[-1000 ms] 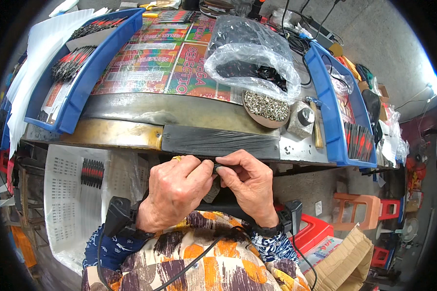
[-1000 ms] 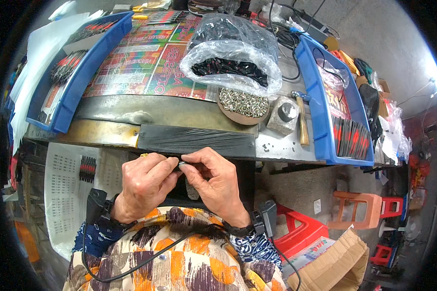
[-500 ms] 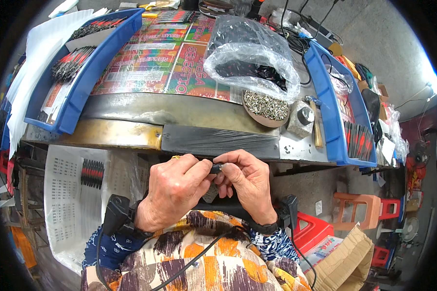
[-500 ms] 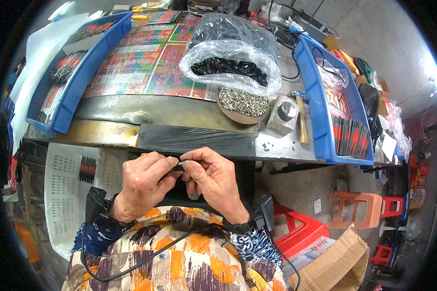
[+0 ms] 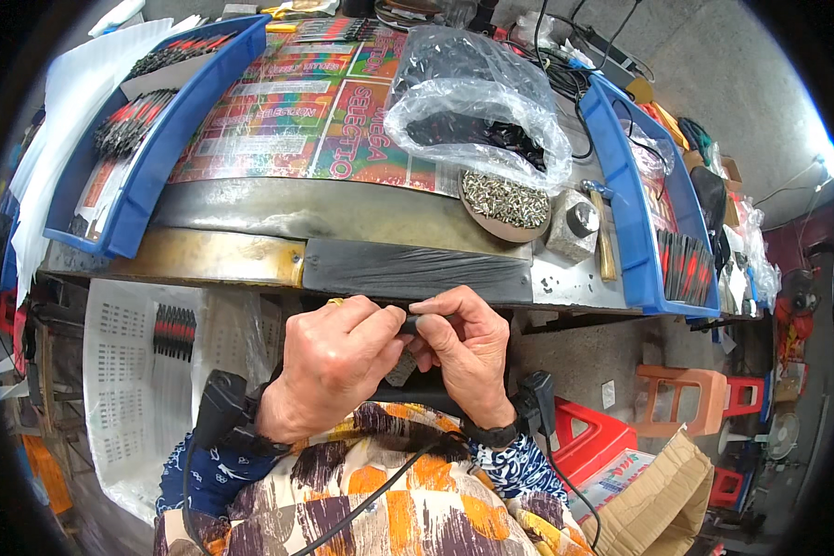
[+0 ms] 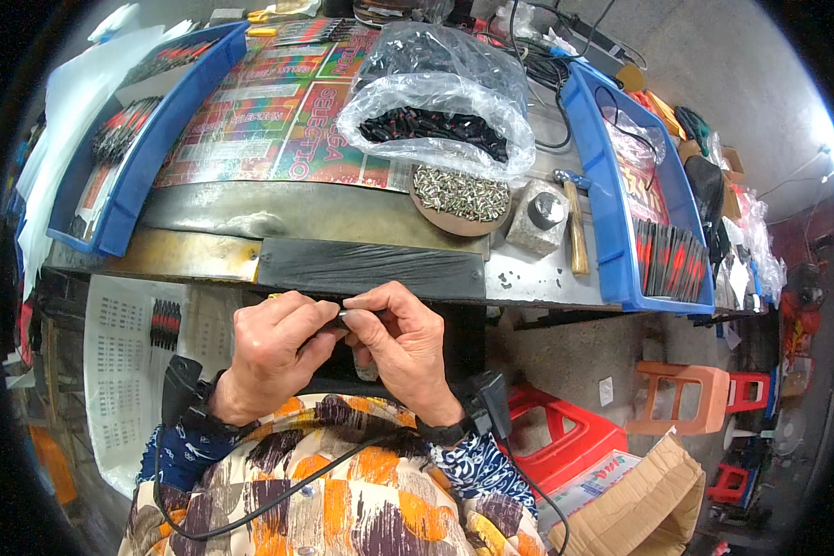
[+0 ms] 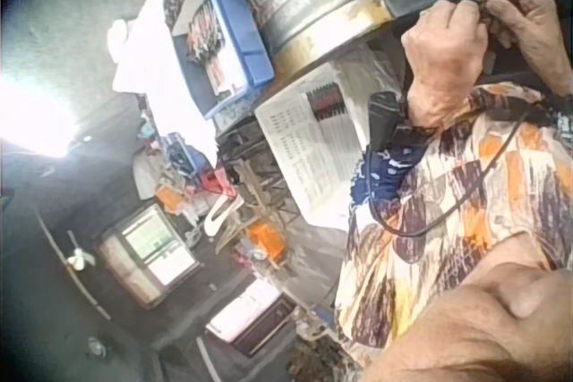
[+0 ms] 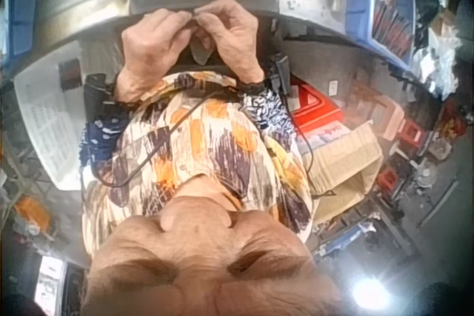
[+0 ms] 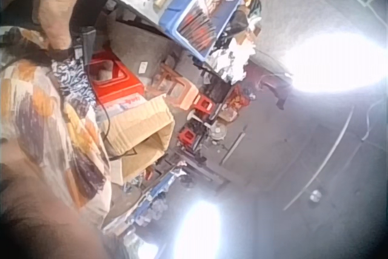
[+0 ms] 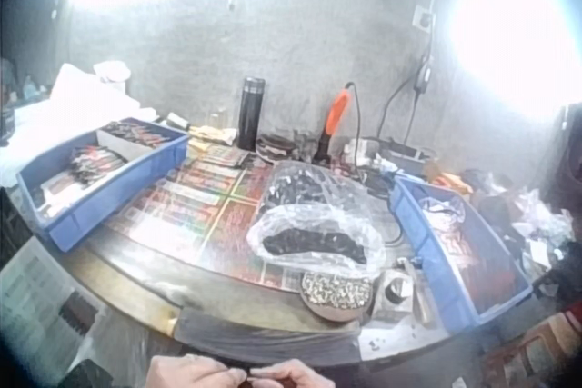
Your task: The person repeatedly picks up short black cables and small metal pins from a table, inserts the pins into the cable ends, and places the assembled units into a blue tray. The process is repeated multiple times with consistent hand movements.
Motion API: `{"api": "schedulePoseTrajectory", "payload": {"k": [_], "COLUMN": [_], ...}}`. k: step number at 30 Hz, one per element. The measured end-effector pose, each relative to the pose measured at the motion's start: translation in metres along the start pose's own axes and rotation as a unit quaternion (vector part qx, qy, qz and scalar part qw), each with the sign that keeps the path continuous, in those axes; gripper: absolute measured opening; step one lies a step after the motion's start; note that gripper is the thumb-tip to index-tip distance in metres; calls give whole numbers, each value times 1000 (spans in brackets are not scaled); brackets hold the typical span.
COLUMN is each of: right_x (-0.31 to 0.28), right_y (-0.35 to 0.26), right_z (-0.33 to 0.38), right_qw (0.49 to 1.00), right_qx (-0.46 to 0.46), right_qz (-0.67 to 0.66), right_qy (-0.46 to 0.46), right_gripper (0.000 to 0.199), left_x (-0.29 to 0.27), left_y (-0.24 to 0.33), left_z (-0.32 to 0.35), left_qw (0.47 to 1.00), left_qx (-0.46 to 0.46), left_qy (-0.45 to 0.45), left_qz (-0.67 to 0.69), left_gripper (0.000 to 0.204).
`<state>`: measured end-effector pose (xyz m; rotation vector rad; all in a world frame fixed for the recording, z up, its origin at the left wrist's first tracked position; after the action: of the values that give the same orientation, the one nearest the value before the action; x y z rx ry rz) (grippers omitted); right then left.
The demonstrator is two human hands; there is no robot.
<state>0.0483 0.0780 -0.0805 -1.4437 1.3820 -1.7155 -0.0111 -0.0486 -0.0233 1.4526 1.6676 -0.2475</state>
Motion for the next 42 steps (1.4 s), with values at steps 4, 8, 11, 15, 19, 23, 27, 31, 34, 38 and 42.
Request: {"api": "schedulePoseTrajectory", "payload": {"k": [4, 8, 11, 15, 19, 23, 27, 31, 34, 38, 42], "right_x": [-4, -6, -4, 0, 1, -1, 0, 1, -1, -4, -4], "right_y": [6, 10, 8, 6, 4, 2, -1, 0, 4, 7, 9], "right_z": [-1, -1, -1, -1, -1, -1, 2, 6, 6, 5, 4], "right_qw": [996, 997, 997, 997, 998, 998, 998, 998, 999, 998, 998], "right_qx": [23, 40, 44, 57, 65, 64, 17, -44, -40, -7, 4], "right_qz": [-74, -62, -53, -35, -5, 26, 53, 54, -3, -52, -40], "right_qy": [-32, -38, -43, -38, -21, -8, -6, 8, -5, -42, -49], "right_gripper": [22, 20, 16, 13, 8, 4, 9, 11, 15, 20, 21], "left_x": [1, 2, 2, 2, 4, 5, 5, 4, 2, 3, 3], "left_y": [-6, -7, -7, -5, -2, 1, 1, 0, -3, -9, -8], "left_z": [-3, -1, 1, 4, 7, 8, 8, 5, 4, 3, 3], "left_qw": [998, 995, 995, 999, 1000, 999, 1000, 1000, 999, 993, 993], "left_qx": [-5, -16, -37, -20, 9, 19, 20, 10, -7, -35, -32], "left_qy": [-31, -53, -39, -29, -22, -24, -7, 2, -3, -41, -44], "left_qz": [63, 78, 80, 36, 5, -21, -5, 18, 47, 108, 100], "left_gripper": [22, 22, 21, 21, 22, 23, 25, 25, 25, 23, 22]}}
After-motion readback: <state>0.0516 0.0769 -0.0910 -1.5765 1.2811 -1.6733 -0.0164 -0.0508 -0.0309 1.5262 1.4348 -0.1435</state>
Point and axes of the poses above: each hand's wrist, its own z-axis away from the middle knuckle, its own x-axis out of the palm, y = z × x, the point moved 7 cm from there along -z, towards the middle knuckle, and after that the axes turned 10 degrees about -z, right-handed, at the moved point
